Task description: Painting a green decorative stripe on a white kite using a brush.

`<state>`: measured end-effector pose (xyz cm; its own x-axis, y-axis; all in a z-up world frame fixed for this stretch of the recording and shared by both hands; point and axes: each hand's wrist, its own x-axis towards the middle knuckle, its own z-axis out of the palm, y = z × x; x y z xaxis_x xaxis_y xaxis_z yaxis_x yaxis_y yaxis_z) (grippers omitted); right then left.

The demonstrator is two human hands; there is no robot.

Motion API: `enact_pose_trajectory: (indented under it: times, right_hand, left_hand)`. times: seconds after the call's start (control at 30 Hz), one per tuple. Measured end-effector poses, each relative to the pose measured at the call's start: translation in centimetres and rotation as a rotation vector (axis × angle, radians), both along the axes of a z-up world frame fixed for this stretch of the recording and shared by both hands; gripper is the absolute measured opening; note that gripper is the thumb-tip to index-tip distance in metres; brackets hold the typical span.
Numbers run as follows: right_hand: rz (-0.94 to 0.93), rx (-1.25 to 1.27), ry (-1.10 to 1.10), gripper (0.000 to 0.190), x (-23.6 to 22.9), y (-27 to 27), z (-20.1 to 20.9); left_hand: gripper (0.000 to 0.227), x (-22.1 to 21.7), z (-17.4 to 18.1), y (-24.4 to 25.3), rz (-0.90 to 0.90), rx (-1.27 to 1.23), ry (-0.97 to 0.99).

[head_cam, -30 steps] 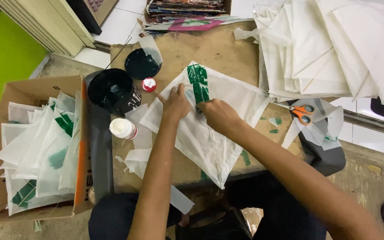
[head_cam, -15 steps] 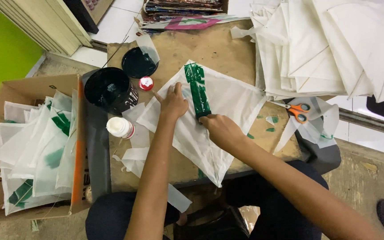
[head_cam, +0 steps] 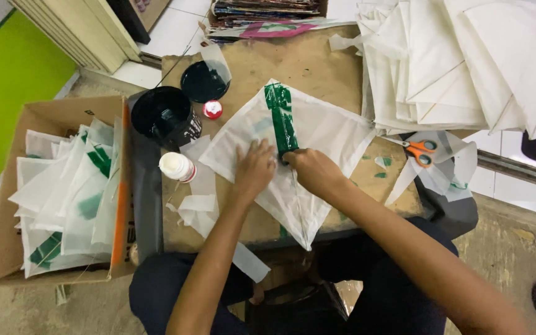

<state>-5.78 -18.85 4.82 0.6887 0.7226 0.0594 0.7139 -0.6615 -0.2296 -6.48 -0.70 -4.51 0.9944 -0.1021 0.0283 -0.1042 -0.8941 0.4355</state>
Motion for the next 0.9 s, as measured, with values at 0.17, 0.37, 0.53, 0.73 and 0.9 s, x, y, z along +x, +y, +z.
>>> enact_pose_trajectory:
  times: [0.17, 0.37, 0.53, 0.73, 0.9]
  right_hand:
    - [0.002, -0.025, -0.016, 0.021, 0.6, -0.1, -1.9]
    - [-0.009, -0.061, -0.026, 0.017, -0.1, -0.5, -2.1]
    - [0.016, -0.057, -0.04, 0.024, -2.2, -1.0, -2.0]
    - [0.009, -0.046, 0.01, 0.027, -5.0, -1.7, -1.7]
    - [0.075, -0.074, -0.025, 0.027, -6.8, -2.4, -2.6]
  left_hand:
    - [0.043, -1.6, -1.2, -0.2, -0.038, 0.049, 0.016]
    - [0.036, -0.8, -0.9, -0.8, -0.032, 0.176, -0.007]
    - [0.038, -0.8, -0.5, -1.2, -0.009, 0.2, -0.027]
    - [0.04, -0.7, -0.7, -1.3, 0.007, 0.215, 0.0]
    - [0.042, -1.2, -0.1, -1.6, 0.042, 0.214, 0.038]
